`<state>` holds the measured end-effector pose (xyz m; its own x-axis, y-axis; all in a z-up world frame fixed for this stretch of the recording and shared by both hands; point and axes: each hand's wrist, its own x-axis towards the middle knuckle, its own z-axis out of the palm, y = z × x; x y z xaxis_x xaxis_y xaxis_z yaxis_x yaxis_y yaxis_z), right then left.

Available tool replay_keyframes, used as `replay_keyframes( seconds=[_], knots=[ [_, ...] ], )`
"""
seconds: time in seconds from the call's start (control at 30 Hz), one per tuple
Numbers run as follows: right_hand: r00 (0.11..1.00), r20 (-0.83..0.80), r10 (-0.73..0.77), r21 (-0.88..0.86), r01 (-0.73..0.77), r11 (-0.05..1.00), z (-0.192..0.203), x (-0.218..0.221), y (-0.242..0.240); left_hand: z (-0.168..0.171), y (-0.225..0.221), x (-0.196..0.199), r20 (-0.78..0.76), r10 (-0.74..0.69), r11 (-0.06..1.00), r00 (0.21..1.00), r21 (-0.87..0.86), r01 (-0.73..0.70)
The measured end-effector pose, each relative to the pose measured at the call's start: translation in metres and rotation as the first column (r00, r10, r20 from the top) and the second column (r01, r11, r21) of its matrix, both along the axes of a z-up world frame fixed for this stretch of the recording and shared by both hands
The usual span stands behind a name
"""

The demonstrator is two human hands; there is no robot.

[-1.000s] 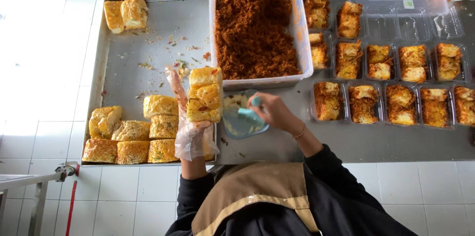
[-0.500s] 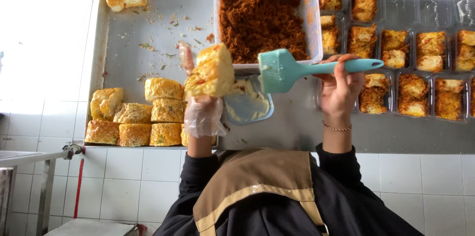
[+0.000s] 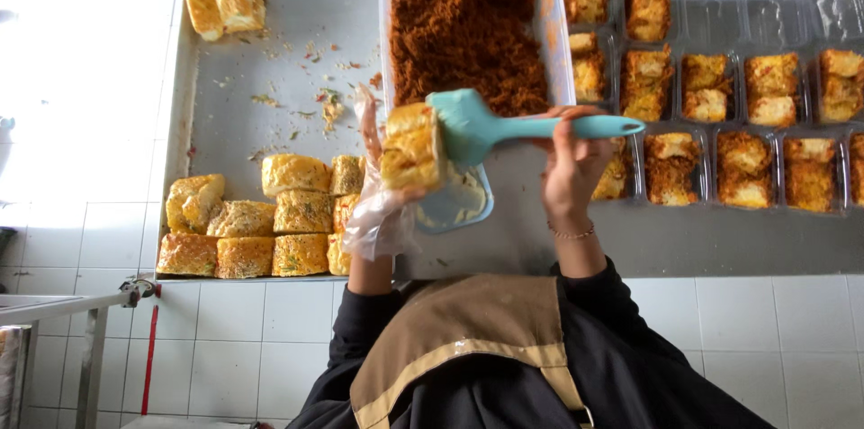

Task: The person prepares pieces of bread by applying a creamy substance with a blue spatula and then coating them in meat floss from a container.

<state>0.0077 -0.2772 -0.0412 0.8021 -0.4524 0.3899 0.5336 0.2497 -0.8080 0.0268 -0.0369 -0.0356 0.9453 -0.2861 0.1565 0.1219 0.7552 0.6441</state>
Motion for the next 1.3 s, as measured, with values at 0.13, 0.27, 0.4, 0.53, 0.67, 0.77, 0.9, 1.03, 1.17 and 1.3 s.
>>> replay_keyframes(
  seconds=[0.13,0.27,0.4,0.53,0.67,0.77,0.9,1.03,1.17,1.3],
  knots=[
    [0.995,-0.011,0.098,0.142,-0.095,0.985,0.001,-0.019,0.007,-0.018,0.007,0.007,0.041,0.072,0.979,0.997,0.186,-0.079],
    [0.994,-0.027,0.102,0.169,-0.096,0.981,-0.011,-0.021,0.017,-0.058,0.023,0.013,-0.113,0.075,0.973,0.991,0.226,-0.048],
    [0.995,-0.096,0.033,0.111,-0.023,0.994,-0.015,-0.016,0.02,-0.073,0.026,0.021,0.004,-0.06,0.998,0.998,-0.003,0.06],
    [0.998,-0.002,-0.069,0.026,0.069,0.997,-0.017,-0.01,0.008,-0.062,0.019,0.029,-0.304,-0.442,0.846,0.844,-0.454,0.28],
    [0.985,0.125,-0.121,-0.124,0.137,0.983,-0.024,-0.011,0.019,-0.023,0.009,0.019,0.18,-0.145,0.928,0.973,0.365,0.071],
    [0.997,0.064,-0.044,0.155,0.034,0.987,-0.017,-0.019,0.018,-0.024,0.008,0.027,0.139,-0.173,0.934,0.975,0.336,0.118],
    [0.998,0.06,-0.029,0.296,0.01,0.955,-0.011,-0.005,0.01,-0.052,0.01,0.039,-0.362,-0.645,0.692,0.672,-0.651,0.313],
    [0.97,0.111,-0.218,0.12,0.205,0.971,-0.021,0.0,0.0,-0.042,0.007,0.021,-0.322,-0.494,0.825,0.807,-0.467,0.318],
    [0.903,-0.045,-0.428,-0.166,0.415,0.894,-0.045,-0.01,-0.003,-0.021,0.002,0.015,-0.062,-0.176,0.984,0.982,0.021,0.177],
    [0.936,0.291,-0.197,-0.276,0.28,0.919,-0.054,-0.04,0.029,-0.014,0.009,0.016,-0.036,-0.07,0.992,0.997,0.104,0.074]
  ],
)
